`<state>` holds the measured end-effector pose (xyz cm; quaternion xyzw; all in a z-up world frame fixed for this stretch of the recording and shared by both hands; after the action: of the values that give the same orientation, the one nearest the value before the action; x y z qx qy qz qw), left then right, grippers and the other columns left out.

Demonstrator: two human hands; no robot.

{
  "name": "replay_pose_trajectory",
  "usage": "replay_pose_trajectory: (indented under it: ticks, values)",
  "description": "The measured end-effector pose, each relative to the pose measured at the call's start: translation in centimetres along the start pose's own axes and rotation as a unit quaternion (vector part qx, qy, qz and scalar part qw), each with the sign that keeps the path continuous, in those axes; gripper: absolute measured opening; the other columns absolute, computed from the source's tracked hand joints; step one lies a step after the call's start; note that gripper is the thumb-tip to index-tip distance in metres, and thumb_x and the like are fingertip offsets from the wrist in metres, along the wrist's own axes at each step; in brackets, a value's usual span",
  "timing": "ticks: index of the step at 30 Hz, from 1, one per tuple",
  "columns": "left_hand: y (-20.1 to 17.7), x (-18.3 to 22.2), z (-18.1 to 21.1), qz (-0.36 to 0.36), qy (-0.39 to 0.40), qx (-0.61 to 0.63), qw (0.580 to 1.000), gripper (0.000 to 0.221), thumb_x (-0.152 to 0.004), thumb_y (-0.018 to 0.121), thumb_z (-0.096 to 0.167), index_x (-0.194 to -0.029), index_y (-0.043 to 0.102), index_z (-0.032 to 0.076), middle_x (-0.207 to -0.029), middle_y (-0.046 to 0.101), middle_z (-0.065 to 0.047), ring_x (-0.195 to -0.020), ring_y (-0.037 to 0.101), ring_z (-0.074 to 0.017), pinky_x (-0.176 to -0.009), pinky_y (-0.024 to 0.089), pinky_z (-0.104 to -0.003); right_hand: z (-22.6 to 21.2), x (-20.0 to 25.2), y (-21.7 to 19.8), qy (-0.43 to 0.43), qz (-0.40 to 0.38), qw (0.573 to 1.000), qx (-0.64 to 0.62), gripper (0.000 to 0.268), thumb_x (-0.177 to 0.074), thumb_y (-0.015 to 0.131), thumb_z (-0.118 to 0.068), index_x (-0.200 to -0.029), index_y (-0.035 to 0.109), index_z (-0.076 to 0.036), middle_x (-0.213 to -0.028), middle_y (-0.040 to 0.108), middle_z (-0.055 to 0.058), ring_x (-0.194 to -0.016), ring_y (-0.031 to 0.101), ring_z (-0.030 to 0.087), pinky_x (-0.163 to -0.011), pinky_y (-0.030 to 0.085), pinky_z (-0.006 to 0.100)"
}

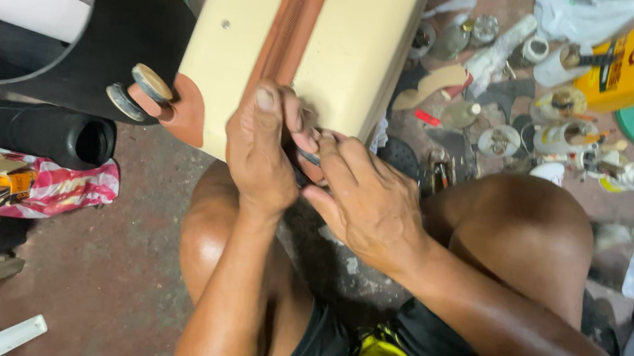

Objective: The person saws through the axle of a suitcase wheel using a hacksaw and then uses a screwdriver and their hands to remove the damaged wheel and axle components from the suitcase housing.

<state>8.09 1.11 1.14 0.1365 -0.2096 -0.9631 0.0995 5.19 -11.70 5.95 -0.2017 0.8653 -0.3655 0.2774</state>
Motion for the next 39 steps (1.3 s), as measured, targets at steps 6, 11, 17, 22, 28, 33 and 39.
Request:
replay_pose_trajectory:
  ticks: [6, 11, 17, 22, 28, 33, 39]
  values:
    - [-0.2, 0.3, 1.1, 0.026, 0.06, -0.091, 0.994, 0.063, -0.11, 0.039, 0.061, -0.105, 0.056, 0.001, -0.09, 0.061, -0.007, -0.085, 0.06, -0.0148, -0.082, 0.05, -0.027, 2.9, -2.1, -0.8, 0.143, -0.107, 0.972, -0.155, 0.045, -0.09, 0.068, -0.026, -0.129, 0.058, -0.007, -0.077, 0.065, 0.011, -0.067, 0.068, 0.03, -0.06, 0.053, 0.04]
    - [-0.4, -0.3, 2.1, 0.029, 0.102, -0.123, 0.987, 0.064, -0.113, 0.038, 0.06, -0.11, 0.056, -0.001, -0.096, 0.058, -0.008, -0.089, 0.059, -0.013, -0.085, 0.05, -0.025, 2.3, -4.6, -0.8, 0.074, -0.114, 0.987, -0.09, 0.032, -0.101, 0.057, -0.035, -0.115, 0.061, -0.007, -0.076, 0.071, 0.014, -0.067, 0.071, 0.035, -0.057, 0.05, 0.046]
    - [-0.5, -0.1, 2.3, 0.056, 0.107, -0.131, 0.984, 0.054, -0.114, 0.039, 0.05, -0.108, 0.057, 0.0, -0.1, 0.06, -0.007, -0.086, 0.059, -0.0124, -0.087, 0.051, -0.027, 0.7, -4.8, 0.8, 0.046, -0.123, 0.991, 0.035, 0.025, -0.104, 0.053, -0.029, -0.108, 0.056, -0.004, -0.073, 0.069, 0.017, -0.065, 0.066, 0.043, -0.059, 0.047, 0.056]
    - [-0.7, 0.2, 1.9, 0.054, 0.088, -0.146, 0.984, 0.04, -0.118, 0.042, 0.036, -0.108, 0.057, 0.0, -0.093, 0.059, -0.008, -0.085, 0.057, -0.0123, -0.08, 0.048, -0.025, 2.4, -4.3, 2.6, 0.073, -0.12, 0.99, 0.0, 0.023, -0.106, 0.049, -0.027, -0.11, 0.056, -0.005, -0.071, 0.067, 0.019, -0.067, 0.066, 0.043, -0.061, 0.048, 0.055]
    - [-0.4, -0.9, 3.0, 0.043, 0.103, -0.15, 0.982, 0.038, -0.115, 0.043, 0.034, -0.108, 0.057, -0.001, -0.096, 0.06, -0.008, -0.092, 0.057, -0.0144, -0.087, 0.049, -0.029, 3.5, -4.1, 2.3, 0.054, -0.079, 0.988, -0.12, 0.033, -0.11, 0.045, -0.032, -0.119, 0.057, -0.003, -0.08, 0.066, 0.016, -0.073, 0.069, 0.034, -0.065, 0.05, 0.044]
    - [-1.6, 0.2, 2.5, 0.058, 0.115, -0.128, 0.983, 0.044, -0.116, 0.041, 0.041, -0.109, 0.056, 0.001, -0.101, 0.057, -0.007, -0.089, 0.059, -0.0137, -0.087, 0.051, -0.027, 5.0, -2.1, 4.0, 0.091, -0.179, 0.925, -0.321, 0.046, -0.114, 0.039, -0.036, -0.142, 0.057, -0.004, -0.075, 0.056, 0.002, -0.068, 0.056, 0.012, -0.063, 0.048, 0.029]
    - [-0.3, -1.0, 2.9, -0.02, 0.104, -0.132, 0.986, 0.052, -0.118, 0.037, 0.046, -0.11, 0.058, -0.001, -0.088, 0.065, -0.01, -0.085, 0.062, -0.0155, -0.084, 0.05, -0.027, 6.3, -3.0, 5.6, 0.19, -0.232, 0.846, -0.44, 0.039, -0.105, 0.051, -0.035, -0.131, 0.059, -0.007, -0.068, 0.056, -0.002, -0.051, 0.048, 0.004, -0.047, 0.04, 0.02]
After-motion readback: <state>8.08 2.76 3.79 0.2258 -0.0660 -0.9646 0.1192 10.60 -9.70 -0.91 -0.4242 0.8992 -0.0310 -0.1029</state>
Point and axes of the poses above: each hand's wrist, its own x-axis away from the middle knuckle, its own y-axis out of the palm, z = x × y, the point moved 9 cm from there along -x, towards the middle knuckle
